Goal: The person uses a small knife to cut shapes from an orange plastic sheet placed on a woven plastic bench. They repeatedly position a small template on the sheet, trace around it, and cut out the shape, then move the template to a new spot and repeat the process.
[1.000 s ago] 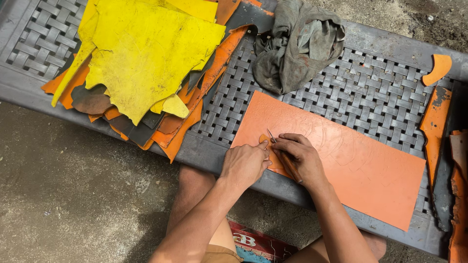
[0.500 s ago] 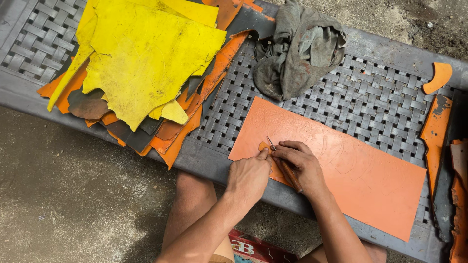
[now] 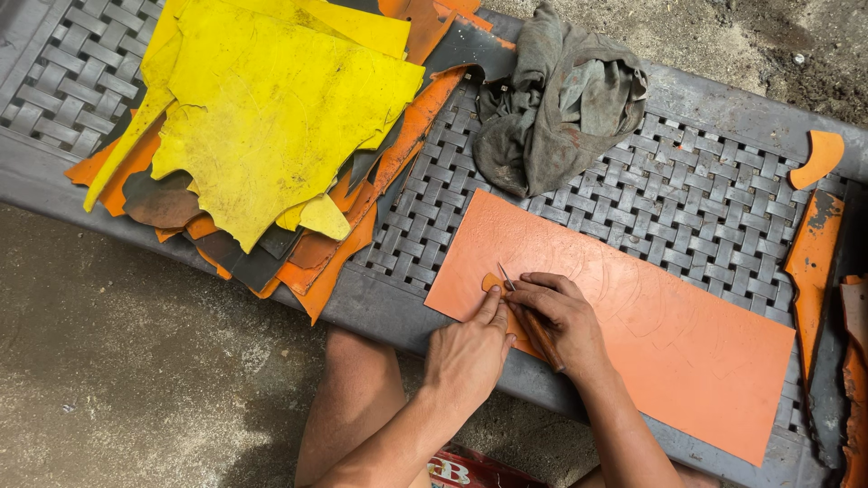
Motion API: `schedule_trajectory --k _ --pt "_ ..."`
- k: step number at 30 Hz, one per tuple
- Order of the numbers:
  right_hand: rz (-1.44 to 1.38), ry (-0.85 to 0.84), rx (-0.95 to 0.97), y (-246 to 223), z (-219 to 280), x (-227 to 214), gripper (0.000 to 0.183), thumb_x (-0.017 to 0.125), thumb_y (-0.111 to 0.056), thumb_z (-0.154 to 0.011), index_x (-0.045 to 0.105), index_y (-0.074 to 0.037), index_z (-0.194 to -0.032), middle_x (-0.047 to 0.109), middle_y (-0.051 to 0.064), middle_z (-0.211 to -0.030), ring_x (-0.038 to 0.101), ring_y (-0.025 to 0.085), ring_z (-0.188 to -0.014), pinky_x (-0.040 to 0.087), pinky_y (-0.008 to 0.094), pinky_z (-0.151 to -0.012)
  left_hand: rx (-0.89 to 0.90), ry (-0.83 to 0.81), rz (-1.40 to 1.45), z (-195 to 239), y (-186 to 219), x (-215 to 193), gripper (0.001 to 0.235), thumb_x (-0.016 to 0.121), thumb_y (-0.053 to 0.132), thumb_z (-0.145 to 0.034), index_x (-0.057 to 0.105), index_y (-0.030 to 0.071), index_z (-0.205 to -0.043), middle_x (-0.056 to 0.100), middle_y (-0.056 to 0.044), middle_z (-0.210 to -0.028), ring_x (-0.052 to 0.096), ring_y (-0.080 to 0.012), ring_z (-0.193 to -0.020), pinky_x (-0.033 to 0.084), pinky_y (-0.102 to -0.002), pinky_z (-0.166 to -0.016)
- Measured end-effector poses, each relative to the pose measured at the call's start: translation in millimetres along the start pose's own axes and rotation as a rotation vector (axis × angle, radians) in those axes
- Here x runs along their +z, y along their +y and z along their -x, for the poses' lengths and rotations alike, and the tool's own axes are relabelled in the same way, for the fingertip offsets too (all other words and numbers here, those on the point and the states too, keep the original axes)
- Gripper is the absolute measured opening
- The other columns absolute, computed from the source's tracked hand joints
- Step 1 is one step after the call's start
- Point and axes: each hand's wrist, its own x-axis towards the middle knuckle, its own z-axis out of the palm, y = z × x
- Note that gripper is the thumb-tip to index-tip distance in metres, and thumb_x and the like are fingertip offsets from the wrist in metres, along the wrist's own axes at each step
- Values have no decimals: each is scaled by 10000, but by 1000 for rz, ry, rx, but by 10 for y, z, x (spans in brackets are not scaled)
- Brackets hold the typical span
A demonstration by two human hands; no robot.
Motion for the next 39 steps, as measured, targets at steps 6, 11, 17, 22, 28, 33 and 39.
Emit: schedule_trajectory --k 6,11,17,22,28,33,39 --pt "6 5 -20 -17 -10 -11 221 751 -168 -861 791 -127 -1075 779 40 -1139 659 256 -1200 537 383 -992 17 49 5 24 -12 -15 501 617 315 -979 600 -37 -1334 445 -194 -1537 748 -290 -647 624 -397 -569" --pt "-7 15 -15 -38 -21 -18 228 753 -164 -857 790 -125 -1079 780 36 -1134 663 255 -1189 543 378 -986 -19 -1 16 27 10 -84 488 589 315 -992 591 -13 -1353 426 -149 -1559 757 -298 -680 624 -413 -598" --pt "-51 4 7 -34 -17 -21 250 756 -153 -838 794 -121 -1083 780 32 -1141 655 258 -1194 545 378 -984 -32 4 -37 1 62 -90 449 570 299 -1003 616 5 -1339 431 -139 -1554 763 -309 -723 622 -441 -652" --pt "-29 6 1 -22 -24 -22 239 762 -162 -843 797 -126 -1076 780 29 -1135 662 247 -1190 545 378 -982 -29 9 -18 1 47 -72 452 584 325 -985 642 3 -1296 450 -126 -1546 761 -312 -735 623 -440 -650" --pt "-22 3 44 -58 -31 -13 211 760 -180 -861 803 -141 -1064 790 17 -1113 662 242 -1184 546 375 -976 -16 27 4 9 21 -52 453 579 315 -999 633 -11 -1309 462 -168 -1523 761 -282 -673 629 -399 -592" --pt "-21 6 26 -60 -24 -21 210 761 -178 -861 800 -135 -1063 789 20 -1115 663 247 -1179 545 379 -979 4 74 10 25 11 -31 447 590 303 -986 643 -22 -1288 482 -164 -1516 759 -277 -676 630 -393 -579" --pt "-26 10 9 -55 -50 -27 220 762 -179 -857 797 -127 -1068 785 40 -1119 662 249 -1181 551 371 -969 -1 48 32 -1 0 -88 449 589 286 -980 620 -7 -1319 491 -157 -1496 757 -285 -691 629 -399 -595"
